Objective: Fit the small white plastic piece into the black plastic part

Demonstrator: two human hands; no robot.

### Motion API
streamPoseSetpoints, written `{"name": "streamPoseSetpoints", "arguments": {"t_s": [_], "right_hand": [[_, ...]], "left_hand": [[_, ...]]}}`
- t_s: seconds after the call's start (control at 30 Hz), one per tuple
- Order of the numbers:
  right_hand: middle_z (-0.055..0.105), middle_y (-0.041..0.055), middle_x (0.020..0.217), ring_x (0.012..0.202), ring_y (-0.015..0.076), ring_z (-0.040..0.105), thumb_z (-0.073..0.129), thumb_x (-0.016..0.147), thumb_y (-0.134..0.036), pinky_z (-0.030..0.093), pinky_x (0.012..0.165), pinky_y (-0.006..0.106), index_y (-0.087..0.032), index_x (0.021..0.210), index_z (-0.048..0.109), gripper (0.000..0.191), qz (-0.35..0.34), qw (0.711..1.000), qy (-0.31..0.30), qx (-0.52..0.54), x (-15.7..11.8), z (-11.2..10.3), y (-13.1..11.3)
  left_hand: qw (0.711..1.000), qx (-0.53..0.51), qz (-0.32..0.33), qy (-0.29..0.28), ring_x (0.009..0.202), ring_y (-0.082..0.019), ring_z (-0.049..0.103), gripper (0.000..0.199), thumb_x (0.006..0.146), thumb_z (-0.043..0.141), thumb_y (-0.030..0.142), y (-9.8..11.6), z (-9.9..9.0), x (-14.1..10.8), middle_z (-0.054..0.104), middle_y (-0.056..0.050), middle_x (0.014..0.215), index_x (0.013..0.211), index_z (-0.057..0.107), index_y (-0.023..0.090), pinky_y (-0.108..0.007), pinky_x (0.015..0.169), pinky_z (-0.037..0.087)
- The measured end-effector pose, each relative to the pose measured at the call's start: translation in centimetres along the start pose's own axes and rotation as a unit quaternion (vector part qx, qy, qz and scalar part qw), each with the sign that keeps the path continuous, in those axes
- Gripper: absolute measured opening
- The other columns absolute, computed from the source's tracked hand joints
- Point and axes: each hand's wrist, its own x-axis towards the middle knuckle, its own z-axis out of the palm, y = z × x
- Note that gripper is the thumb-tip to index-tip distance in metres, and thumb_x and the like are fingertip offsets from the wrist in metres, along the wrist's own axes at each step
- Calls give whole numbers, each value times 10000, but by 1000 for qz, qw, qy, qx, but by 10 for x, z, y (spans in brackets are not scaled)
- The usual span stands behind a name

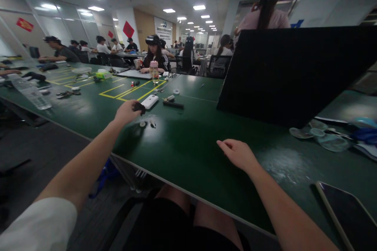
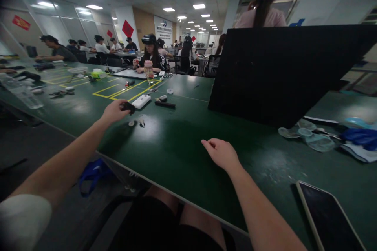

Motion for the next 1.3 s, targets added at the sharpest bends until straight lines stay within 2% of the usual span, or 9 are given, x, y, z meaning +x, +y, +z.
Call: {"name": "streamPoseSetpoints", "arguments": {"t_s": [0.1,0.23,0.3,0.47,0.6,0.73,0.9,1.03,1.3], "right_hand": [[716,44,823,685,199,645,496,909,-629,480,568,319,-254,958,727,443,-3,1000,2,10,0,0,1],[717,52,828,684,199,646,525,903,-611,482,561,321,-252,946,738,419,-21,1000,16,16,-2,0,2],[717,56,862,715,202,650,554,889,-610,489,577,321,-252,960,737,409,-35,999,26,14,-2,0,1],[690,84,1040,821,217,644,653,816,-619,494,633,326,-244,1123,702,487,-45,998,35,-25,-3,0,0],[636,105,1186,903,230,633,777,696,-614,494,718,341,-245,1365,554,796,-80,994,54,-46,-7,3,0],[610,101,1222,961,234,630,744,769,-531,492,765,344,-251,1289,605,607,-94,993,35,-61,-10,4,-2],[649,72,1125,914,220,631,727,785,-465,490,714,327,-248,1168,638,450,-76,995,22,-58,-9,2,-7],[677,47,1015,809,197,633,683,804,-403,494,628,303,-245,1081,631,323,-19,999,25,-25,-9,1,-4],[690,61,1000,808,206,661,693,788,-361,549,679,351,-230,1110,596,361,-22,988,99,113,-2,-4,9]], "left_hand": [[985,-160,-62,30,972,-205,644,376,868,671,301,11,25,-1,707,-84,999,1183,553,132,-333,812,537],[975,-216,-59,-6,881,-171,677,341,901,638,282,31,67,1,718,-111,1007,1182,546,113,-283,727,558],[953,-291,-74,-47,866,-155,686,348,914,616,271,48,92,2,710,-128,1059,1219,539,123,-249,694,556],[866,-451,-81,-199,798,-121,676,416,871,684,286,125,166,-17,693,-108,1064,1245,552,159,-203,637,516],[810,-544,-78,-206,923,-152,681,414,891,662,328,187,208,-55,673,-128,1132,1248,548,153,-256,768,537],[825,-531,-6,-193,1053,-194,647,425,867,685,360,194,204,-75,668,-117,1181,1232,576,170,-350,946,510],[888,-430,42,-157,1064,-220,645,442,856,686,350,164,181,-60,673,-120,1181,1241,559,175,-415,984,490],[932,-321,96,-141,1080,-243,644,462,823,720,332,157,175,-52,686,-108,1152,1238,565,201,-441,983,488],[933,-251,162,-203,1034,-265,670,480,788,746,335,160,173,-62,714,-97,1108,1232,595,230,-446,966,509]]}}
